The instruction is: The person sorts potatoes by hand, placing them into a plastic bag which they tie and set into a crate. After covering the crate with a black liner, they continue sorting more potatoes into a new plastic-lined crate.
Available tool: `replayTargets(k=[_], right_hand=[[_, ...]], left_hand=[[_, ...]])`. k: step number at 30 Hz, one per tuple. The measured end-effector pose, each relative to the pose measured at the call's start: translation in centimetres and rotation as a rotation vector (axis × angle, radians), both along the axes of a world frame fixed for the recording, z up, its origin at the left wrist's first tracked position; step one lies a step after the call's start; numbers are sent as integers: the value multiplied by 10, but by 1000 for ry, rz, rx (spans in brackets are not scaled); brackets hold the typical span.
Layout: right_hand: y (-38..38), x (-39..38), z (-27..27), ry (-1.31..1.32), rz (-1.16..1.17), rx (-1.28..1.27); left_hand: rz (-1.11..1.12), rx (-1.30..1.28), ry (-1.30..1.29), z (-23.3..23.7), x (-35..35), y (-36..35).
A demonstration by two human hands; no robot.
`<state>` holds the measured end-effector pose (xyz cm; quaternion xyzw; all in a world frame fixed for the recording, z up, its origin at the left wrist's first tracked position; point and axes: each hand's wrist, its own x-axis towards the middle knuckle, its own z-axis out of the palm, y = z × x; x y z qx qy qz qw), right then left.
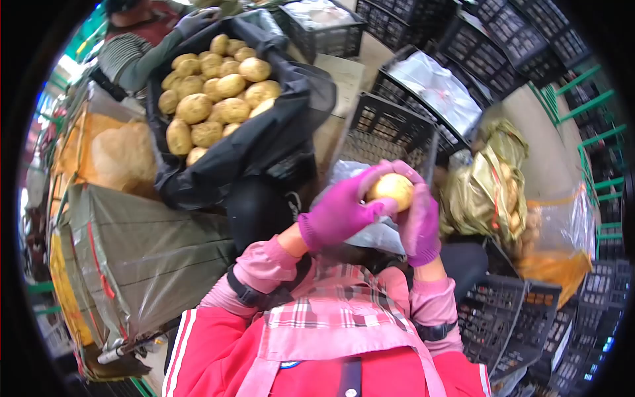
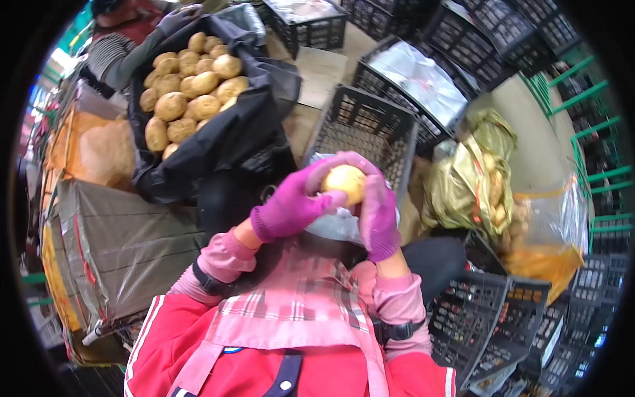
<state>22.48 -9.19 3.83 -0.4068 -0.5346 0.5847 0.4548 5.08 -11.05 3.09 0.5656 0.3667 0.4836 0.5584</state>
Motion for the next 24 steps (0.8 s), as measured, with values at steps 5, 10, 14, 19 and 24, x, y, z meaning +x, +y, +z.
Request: replayTargets(k=[5,10,14,19,24], right_hand=[[5,-21,6,13,3,22],[32,2,-30,-150,-54,-152],[32,25,-55,-301,-54,-38],[28,33,-70,-398,-107,38],[31,36,-59,-475,-103,136]], left_hand=[[260,176,210,8,-24,-15],[881,382,314,46,-110,-20],[1276,469,745,40,-202,-23],[1200,434,969,29,-211,-12],[986,475,965,26,-207,52]])
